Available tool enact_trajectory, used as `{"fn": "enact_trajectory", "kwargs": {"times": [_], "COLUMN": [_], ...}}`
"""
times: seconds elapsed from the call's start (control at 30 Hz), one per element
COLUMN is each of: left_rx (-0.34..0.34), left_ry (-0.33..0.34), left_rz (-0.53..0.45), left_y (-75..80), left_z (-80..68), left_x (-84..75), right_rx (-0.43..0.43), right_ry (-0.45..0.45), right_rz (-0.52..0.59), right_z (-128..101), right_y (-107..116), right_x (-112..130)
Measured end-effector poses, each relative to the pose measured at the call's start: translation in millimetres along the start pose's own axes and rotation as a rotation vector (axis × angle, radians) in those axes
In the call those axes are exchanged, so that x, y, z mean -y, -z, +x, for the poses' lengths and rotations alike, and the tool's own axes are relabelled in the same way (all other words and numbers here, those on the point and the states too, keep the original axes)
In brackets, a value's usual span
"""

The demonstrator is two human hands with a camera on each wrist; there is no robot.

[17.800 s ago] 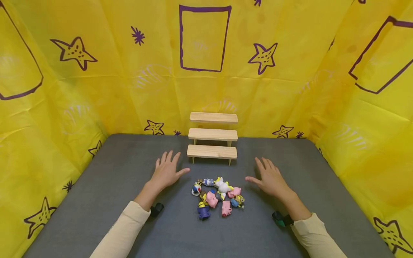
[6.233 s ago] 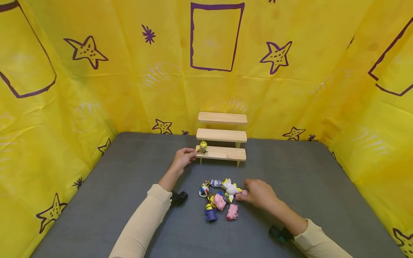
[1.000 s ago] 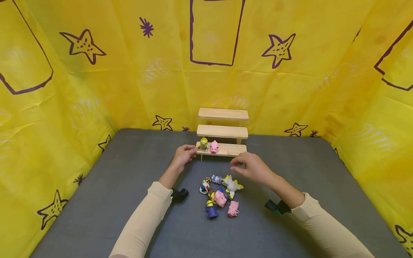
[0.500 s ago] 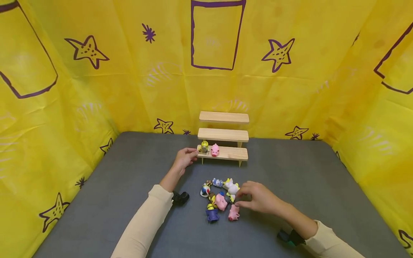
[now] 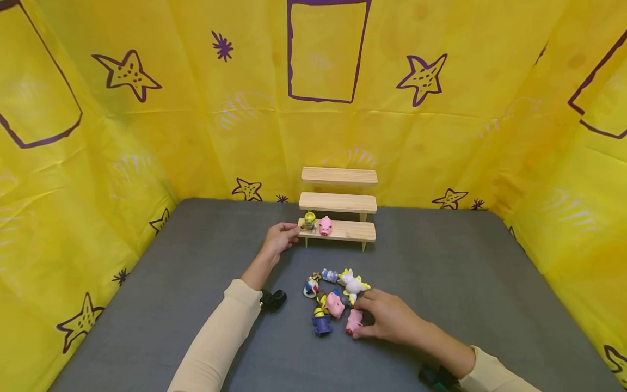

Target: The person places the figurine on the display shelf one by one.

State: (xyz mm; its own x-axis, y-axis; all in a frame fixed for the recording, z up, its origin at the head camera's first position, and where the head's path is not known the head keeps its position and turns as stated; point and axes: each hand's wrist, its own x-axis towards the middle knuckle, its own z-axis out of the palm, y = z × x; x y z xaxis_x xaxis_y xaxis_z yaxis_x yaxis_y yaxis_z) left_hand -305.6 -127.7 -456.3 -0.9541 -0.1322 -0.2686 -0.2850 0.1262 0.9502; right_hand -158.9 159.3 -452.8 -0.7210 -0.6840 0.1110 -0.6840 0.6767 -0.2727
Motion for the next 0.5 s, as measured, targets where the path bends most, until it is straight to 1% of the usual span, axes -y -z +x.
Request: {"fn": "enact_trajectory", "kwargs": {"times": [0.23, 0.5], "left_rx": [-0.004, 0.0], "left_ry": [-0.005, -0.005], "left_rz": [-0.005, 0.0], "left_y": [1.7, 0.0], "left_z": [-3.2, -1.8], "left_x": [-2.0, 0.1], "right_rx": [-0.028, -0.052], "right_ry": [-0.016, 0.029], "right_rz": [0.005, 0.062], "right_z": [0.1, -2.7], "right_y": [-2.8, -7.5], "right_x": [3.9, 0.6]}}
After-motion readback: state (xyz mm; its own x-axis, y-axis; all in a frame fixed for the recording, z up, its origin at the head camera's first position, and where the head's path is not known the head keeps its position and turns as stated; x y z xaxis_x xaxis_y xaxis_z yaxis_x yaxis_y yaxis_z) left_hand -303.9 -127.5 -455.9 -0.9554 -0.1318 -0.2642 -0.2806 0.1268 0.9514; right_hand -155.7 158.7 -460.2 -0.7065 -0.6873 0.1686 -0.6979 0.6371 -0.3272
